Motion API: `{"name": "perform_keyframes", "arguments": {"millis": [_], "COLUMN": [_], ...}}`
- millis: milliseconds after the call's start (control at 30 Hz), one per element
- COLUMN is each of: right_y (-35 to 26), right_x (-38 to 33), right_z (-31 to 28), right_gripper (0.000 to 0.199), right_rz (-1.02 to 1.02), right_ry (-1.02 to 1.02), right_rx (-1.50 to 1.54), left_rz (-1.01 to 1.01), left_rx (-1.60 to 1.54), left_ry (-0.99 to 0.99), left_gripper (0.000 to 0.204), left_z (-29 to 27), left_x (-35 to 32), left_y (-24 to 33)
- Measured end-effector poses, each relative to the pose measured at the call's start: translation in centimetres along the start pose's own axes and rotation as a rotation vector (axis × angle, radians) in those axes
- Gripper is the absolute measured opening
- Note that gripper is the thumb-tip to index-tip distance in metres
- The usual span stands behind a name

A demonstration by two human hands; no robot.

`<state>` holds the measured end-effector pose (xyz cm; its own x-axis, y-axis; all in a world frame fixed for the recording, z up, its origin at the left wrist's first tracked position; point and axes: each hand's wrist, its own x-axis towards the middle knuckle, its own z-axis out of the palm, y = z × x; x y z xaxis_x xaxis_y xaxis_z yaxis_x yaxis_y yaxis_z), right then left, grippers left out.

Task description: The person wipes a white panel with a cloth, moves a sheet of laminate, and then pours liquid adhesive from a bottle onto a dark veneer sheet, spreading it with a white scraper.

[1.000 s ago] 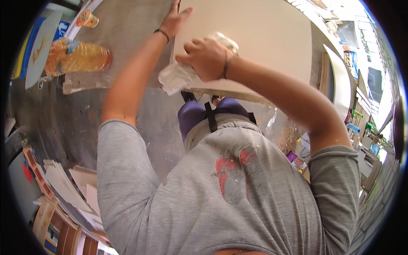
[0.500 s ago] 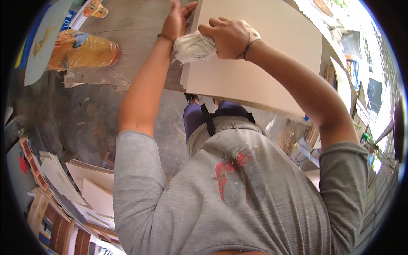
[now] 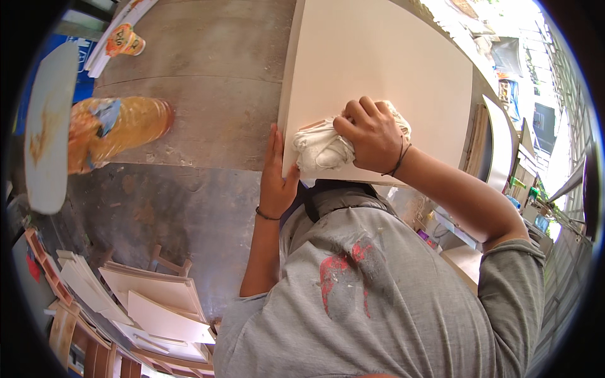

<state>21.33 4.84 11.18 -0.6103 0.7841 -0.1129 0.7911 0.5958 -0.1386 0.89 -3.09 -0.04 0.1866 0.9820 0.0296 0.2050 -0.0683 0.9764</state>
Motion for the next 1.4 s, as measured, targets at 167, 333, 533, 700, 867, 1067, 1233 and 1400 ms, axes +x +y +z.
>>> {"name": "perform_keyframes", "arguments": {"millis": [167,333,533,700,867,1067,1233,1400], "right_y": [2.7,6.2,7.7,9.4,14.2,20.3,17.2,4.5], "right_x": [5.6,11.1,15.0,17.7,23.1,23.3,10.0,-13.8], "right_z": [0.4,-0.1,-3.2,-6.2,-4.6,-5.2,-4.7,1.2], "right_gripper": [0.029,0.037,0.043,0.045,0.045,0.045,0.041,0.044], "right_rz": [0.017,0.128,0.276,0.31,0.44,0.567,0.302,0.161], "right_ry": [0.119,0.095,0.018,-0.042,-0.031,0.3,0.46,-0.001], "right_rx": [-0.067,-0.114,-0.093,0.04,0.073,-0.001,-0.017,-0.128], "left_rz": [-0.053,-0.036,0.003,0.04,0.08,0.062,0.047,-0.028], "left_rx": [0.018,0.013,0.059,0.116,0.289,0.591,0.544,0.606], "left_ry": [-0.017,0.004,0.029,0.023,-0.023,-0.154,0.106,0.191], "left_gripper": [0.06,0.06,0.059,0.059,0.06,0.063,0.059,0.055], "left_z": [-0.7,-1.0,-0.4,-0.4,-1.6,-3.2,-2.4,2.2], "left_x": [0.3,0.5,0.5,0.1,0.6,2.5,10.7,18.6], "left_y": [1.1,0.9,1.2,1.0,1.3,2.7,2.3,2.3]}}
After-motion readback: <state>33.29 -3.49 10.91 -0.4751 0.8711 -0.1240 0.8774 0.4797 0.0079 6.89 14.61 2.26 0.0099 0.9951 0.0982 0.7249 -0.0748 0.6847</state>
